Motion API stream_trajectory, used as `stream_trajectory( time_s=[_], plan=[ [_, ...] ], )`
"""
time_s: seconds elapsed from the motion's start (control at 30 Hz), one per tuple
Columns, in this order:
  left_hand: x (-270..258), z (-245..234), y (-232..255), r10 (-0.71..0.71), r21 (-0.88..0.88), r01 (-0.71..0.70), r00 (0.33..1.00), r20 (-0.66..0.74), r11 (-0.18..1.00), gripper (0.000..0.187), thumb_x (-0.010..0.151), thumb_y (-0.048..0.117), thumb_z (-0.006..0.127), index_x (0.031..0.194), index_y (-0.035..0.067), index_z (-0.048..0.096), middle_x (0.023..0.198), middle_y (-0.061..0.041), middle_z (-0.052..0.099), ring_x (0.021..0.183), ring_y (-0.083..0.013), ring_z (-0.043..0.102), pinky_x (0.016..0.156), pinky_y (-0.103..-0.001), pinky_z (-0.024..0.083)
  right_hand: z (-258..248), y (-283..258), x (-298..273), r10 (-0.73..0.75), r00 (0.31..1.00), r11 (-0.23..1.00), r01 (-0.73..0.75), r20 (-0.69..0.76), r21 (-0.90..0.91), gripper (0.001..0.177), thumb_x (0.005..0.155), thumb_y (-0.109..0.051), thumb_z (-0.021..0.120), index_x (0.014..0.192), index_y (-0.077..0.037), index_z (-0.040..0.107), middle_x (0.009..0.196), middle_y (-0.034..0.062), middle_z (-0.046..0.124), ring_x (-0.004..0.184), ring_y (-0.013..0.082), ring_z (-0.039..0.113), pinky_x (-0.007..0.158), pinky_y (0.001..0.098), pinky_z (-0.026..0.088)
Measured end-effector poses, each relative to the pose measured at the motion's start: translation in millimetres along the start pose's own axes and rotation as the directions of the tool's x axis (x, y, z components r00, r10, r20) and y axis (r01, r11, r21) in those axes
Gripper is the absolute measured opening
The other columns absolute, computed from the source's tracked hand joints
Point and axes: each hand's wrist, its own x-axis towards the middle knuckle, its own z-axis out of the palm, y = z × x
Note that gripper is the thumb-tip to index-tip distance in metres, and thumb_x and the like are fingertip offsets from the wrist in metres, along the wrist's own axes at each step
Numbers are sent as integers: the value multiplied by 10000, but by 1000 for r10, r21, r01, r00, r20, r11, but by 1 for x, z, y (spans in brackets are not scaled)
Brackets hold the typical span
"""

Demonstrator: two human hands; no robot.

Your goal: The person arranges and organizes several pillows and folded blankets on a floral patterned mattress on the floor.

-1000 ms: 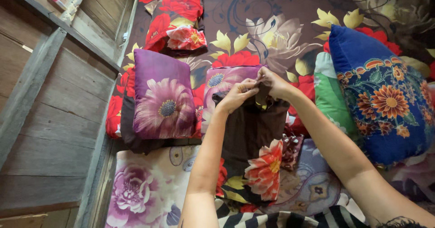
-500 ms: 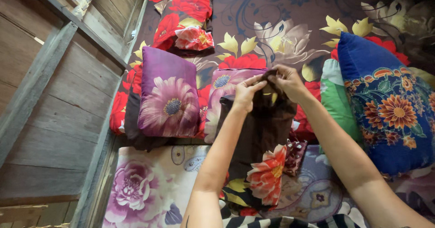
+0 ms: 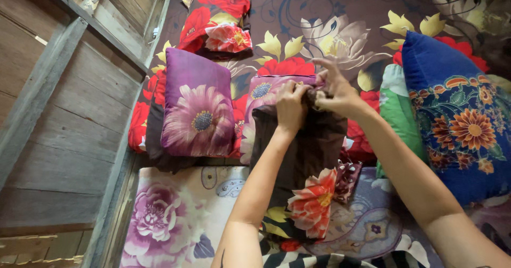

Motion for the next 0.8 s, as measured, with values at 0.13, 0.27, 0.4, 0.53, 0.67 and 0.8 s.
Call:
stream_trajectory(
  time_s=[0.13, 0.27, 0.4, 0.53, 0.67, 0.8],
  plan=[
    [0, 16, -27, -187, 72, 177, 968, 168, 982, 231, 697, 5, 688, 872, 118, 789, 882, -100, 681, 942, -326, 615, 824, -432, 469, 5, 4, -8, -41, 995, 929, 3, -94, -371, 885, 702, 127, 631, 1526, -116, 420, 1095, 102, 466, 846, 146, 526, 685, 311, 502],
    [-19, 46, -60, -180, -554, 655, 714, 677, 513, 322, 735, -102, 538, 919, 9, 777, 907, -78, 726, 866, -211, 631, 785, -327, 490, 14, 37, -13, -330, 926, 792, 166, -183, -588, 571, 787, 133, 676, 1277, -88, 483, 1106, 127, 468, 907, 186, 611, 771, 320, 533],
    [-23, 31, -80, -105, -495, 861, 506, 856, 115, 397, 680, -93, 523, 994, 9, 743, 944, -40, 707, 799, -165, 618, 685, -329, 468, 23, 40, -34, -504, 849, 614, 222, -159, -757, 386, 705, 87, 721, 1055, -68, 674, 1075, 141, 573, 916, 274, 621, 734, 358, 520],
    [-24, 25, -92, -191, -491, 839, 456, 869, -233, 333, 882, 118, 424, 1001, 12, 716, 924, -77, 736, 814, -186, 668, 786, -307, 554, 30, 33, -40, -660, 751, 407, 368, 10, -836, 313, 597, -84, 745, 892, -20, 662, 975, 114, 582, 893, 336, 596, 783, 438, 477],
    [-30, 35, -103, -326, -488, 870, 484, 812, 74, 350, 1053, 242, 450, 1082, 6, 707, 986, -73, 723, 879, -142, 658, 817, -279, 538, 22, 62, -35, -152, 982, 938, 108, -110, -329, 189, 948, -178, 706, 908, -2, 651, 838, 10, 555, 808, 139, 493, 728, 269, 406],
    [-30, 29, -98, -214, -444, 882, 470, 856, 161, 320, 1070, 235, 537, 1132, -13, 730, 993, -70, 725, 859, -140, 636, 770, -302, 509, 8, 81, -33, 259, 966, 949, -255, -4, -187, 264, 1018, -190, 653, 829, -6, 655, 718, -82, 491, 694, 38, 429, 596, 256, 371]
  ],
)
